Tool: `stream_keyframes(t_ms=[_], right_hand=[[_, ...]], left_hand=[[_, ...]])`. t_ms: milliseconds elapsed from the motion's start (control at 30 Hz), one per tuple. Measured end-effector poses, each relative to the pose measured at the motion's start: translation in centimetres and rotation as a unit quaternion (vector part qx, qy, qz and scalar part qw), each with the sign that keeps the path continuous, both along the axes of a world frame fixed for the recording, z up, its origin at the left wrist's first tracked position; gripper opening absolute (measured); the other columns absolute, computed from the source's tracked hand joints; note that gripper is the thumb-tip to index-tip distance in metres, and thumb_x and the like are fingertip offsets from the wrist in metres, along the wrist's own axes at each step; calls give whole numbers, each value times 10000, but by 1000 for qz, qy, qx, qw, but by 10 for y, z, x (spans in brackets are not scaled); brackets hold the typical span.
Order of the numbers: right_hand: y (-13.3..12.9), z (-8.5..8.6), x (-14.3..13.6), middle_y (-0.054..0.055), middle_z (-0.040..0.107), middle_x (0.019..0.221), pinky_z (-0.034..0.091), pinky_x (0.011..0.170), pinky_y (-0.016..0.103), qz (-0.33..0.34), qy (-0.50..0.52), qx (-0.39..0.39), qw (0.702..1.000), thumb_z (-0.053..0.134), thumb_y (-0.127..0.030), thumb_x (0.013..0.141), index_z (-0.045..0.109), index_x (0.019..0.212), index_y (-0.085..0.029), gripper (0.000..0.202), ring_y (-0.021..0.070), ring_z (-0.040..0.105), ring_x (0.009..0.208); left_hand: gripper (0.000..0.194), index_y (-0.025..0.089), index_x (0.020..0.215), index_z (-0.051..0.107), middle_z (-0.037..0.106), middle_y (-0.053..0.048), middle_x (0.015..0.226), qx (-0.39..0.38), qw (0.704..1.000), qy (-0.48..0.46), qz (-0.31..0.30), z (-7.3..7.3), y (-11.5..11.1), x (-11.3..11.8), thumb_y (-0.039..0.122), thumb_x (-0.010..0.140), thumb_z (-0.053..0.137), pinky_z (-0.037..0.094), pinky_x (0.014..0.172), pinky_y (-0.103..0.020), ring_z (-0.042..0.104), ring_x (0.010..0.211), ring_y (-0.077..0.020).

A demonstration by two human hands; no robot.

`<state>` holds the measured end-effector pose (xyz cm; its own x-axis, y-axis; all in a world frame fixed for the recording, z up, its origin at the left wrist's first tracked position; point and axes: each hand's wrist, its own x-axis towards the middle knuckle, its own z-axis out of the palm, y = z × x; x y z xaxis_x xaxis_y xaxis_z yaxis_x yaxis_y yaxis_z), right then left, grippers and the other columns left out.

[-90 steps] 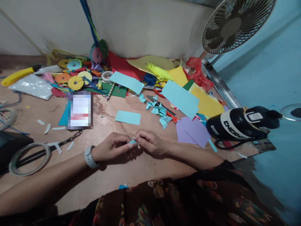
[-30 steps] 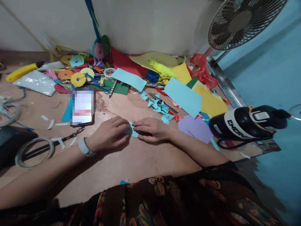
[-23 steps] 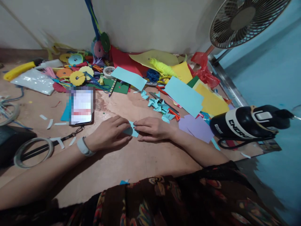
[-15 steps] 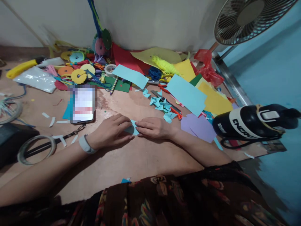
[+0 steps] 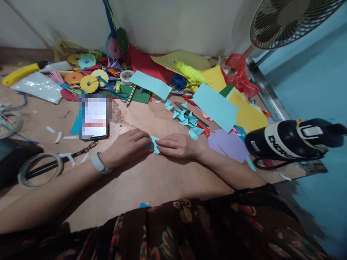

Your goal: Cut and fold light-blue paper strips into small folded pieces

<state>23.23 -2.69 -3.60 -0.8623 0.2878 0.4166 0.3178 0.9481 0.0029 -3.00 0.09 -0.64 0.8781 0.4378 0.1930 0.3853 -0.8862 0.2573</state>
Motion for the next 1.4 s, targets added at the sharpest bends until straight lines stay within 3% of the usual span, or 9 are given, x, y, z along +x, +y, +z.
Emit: stream_keyframes(t_ms=[233, 367, 500, 700, 833, 1033, 1167, 1267, 1400], right_hand=[[-2, -2, -8, 76, 740, 1073, 575, 907, 379, -38, 102, -14, 994, 540, -208, 967, 658, 979, -176, 122, 173, 692, 950], [-4, 1, -6, 78, 745, 1050, 549, 951, 396, -48, 149, -86, 984, 572, -204, 951, 650, 961, -169, 86, 176, 686, 955], [-6, 3, -6, 93, 728, 1100, 548, 929, 395, -76, 137, -157, 975, 541, -225, 965, 644, 977, -176, 115, 194, 667, 1012], [-6, 0, -11, 104, 715, 1139, 483, 1042, 462, -78, 136, -167, 974, 561, -234, 954, 650, 1014, -176, 122, 218, 652, 1081], [-5, -1, -9, 93, 707, 1116, 512, 1004, 430, -94, 178, -222, 954, 586, -257, 950, 662, 929, -204, 95, 199, 642, 1091], [-11, 4, -14, 106, 673, 1126, 514, 977, 404, -151, 208, -305, 917, 665, -270, 902, 642, 828, -189, 112, 214, 600, 1162], [-13, 3, -19, 115, 660, 1139, 496, 985, 416, -196, 212, -300, 909, 679, -309, 891, 594, 792, -188, 178, 229, 587, 1179], [-13, 2, -22, 120, 654, 1138, 491, 968, 414, -210, 201, -283, 914, 665, -324, 900, 560, 777, -192, 208, 234, 589, 1156], [-13, 1, -24, 125, 652, 1124, 478, 951, 418, -234, 180, -260, 919, 642, -320, 909, 535, 761, -198, 220, 245, 585, 1131]], left_hand=[[292, 154, 1067, 629, 670, -132, 1079, -12, 1000, 5, -16, 10, -4, 1, 396, 928, 545, 509, 830, -384, 615, 956, -263], [287, 137, 1127, 620, 669, -138, 1123, 17, 1000, 19, -11, 9, -16, 0, 347, 965, 512, 529, 853, -403, 626, 972, -265], [406, 101, 1265, 568, 633, -177, 1260, 48, 999, 20, -8, 5, -32, -7, 374, 967, 528, 532, 944, -443, 613, 1114, -311], [442, 59, 1270, 566, 554, -224, 1394, 37, 998, 43, -33, -2, -39, -14, 387, 983, 493, 465, 1088, -478, 519, 1306, -348], [526, 38, 1301, 538, 505, -248, 1441, 35, 997, 54, -45, -4, -44, -14, 453, 984, 475, 440, 1117, -492, 476, 1354, -361], [449, 29, 1289, 529, 586, -239, 1345, 66, 997, 24, -35, -2, -58, -9, 362, 992, 481, 492, 1068, -480, 549, 1279, -347], [289, 49, 1160, 570, 662, -206, 1170, 81, 996, -17, -13, 1, -58, -4, 263, 970, 527, 543, 991, -474, 636, 1110, -315], [126, 92, 1031, 577, 667, -166, 1106, 50, 997, -56, 1, 1, -55, -2, 184, 951, 543, 521, 1020, -449, 645, 1036, -257], [308, 124, 1259, 528, 646, -139, 1164, 53, 999, -2, 3, -1, -54, -2, 213, 965, 531, 516, 1006, -463, 618, 1093, -268]])
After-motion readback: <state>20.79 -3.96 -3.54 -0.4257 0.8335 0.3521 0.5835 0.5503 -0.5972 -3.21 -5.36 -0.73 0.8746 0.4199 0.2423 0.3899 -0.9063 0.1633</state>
